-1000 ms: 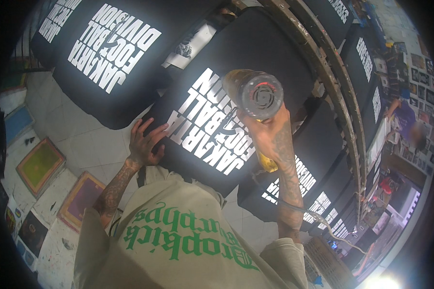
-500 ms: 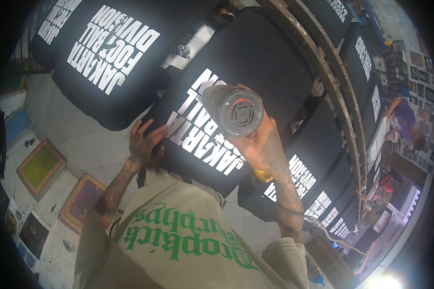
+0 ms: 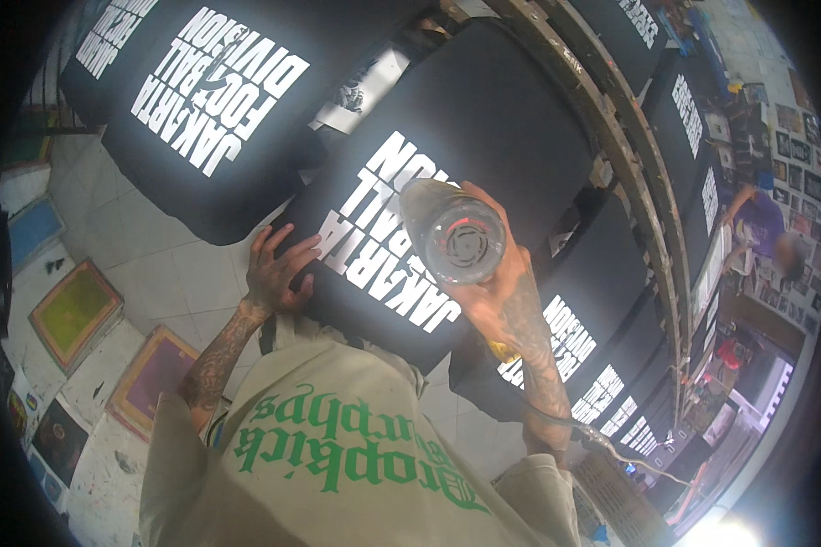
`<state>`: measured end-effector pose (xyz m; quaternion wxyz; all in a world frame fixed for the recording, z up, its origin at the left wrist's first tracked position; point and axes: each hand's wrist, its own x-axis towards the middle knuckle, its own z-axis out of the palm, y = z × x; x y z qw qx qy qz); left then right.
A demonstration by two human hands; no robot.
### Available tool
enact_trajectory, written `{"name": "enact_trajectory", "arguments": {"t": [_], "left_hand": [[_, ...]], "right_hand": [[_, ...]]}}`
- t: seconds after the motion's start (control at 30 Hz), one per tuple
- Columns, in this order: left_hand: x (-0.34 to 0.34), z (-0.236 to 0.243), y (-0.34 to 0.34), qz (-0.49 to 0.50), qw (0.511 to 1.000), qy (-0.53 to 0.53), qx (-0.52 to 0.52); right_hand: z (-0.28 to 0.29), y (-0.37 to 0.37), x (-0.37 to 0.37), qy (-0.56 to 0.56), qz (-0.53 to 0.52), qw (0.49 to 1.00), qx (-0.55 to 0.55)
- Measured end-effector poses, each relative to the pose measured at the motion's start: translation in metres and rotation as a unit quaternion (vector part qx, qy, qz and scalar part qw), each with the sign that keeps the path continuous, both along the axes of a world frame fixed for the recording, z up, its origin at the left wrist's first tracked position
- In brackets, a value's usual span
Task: The person uses a yellow heat gun to apply heat to white text printed on black t-shirts hanging on a rack. They move the heat gun back and forth over the text while occasionally touching the shirts with their left hand.
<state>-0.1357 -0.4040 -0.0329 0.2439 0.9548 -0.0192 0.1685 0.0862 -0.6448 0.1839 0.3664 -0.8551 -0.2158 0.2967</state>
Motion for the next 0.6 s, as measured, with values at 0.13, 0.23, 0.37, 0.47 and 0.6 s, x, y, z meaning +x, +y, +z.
{"name": "enact_trajectory", "arguments": {"t": [0.13,0.23,0.37,0.47,0.6], "left_hand": [[-0.003,-0.004,0.001,0.004,1.0,-0.005,0.012],[-0.001,-0.003,0.0,-0.002,1.0,-0.003,-0.002],[-0.002,0.001,0.0,0.0,1.0,0.001,-0.005],[-0.002,0.0,0.0,0.0,1.0,-0.001,-0.007],[-0.002,-0.002,0.0,-0.005,1.0,-0.001,-0.002]], "right_hand": [[-0.005,0.008,-0.001,0.045,0.0,0.999,0.017],[-0.003,0.01,0.001,0.032,0.008,0.999,0.013],[-0.01,0.008,0.013,-0.009,-0.041,0.999,0.018],[-0.012,0.008,0.021,0.044,-0.064,0.997,-0.002],[-0.006,0.02,0.021,0.048,-0.033,0.997,0.052]]}}
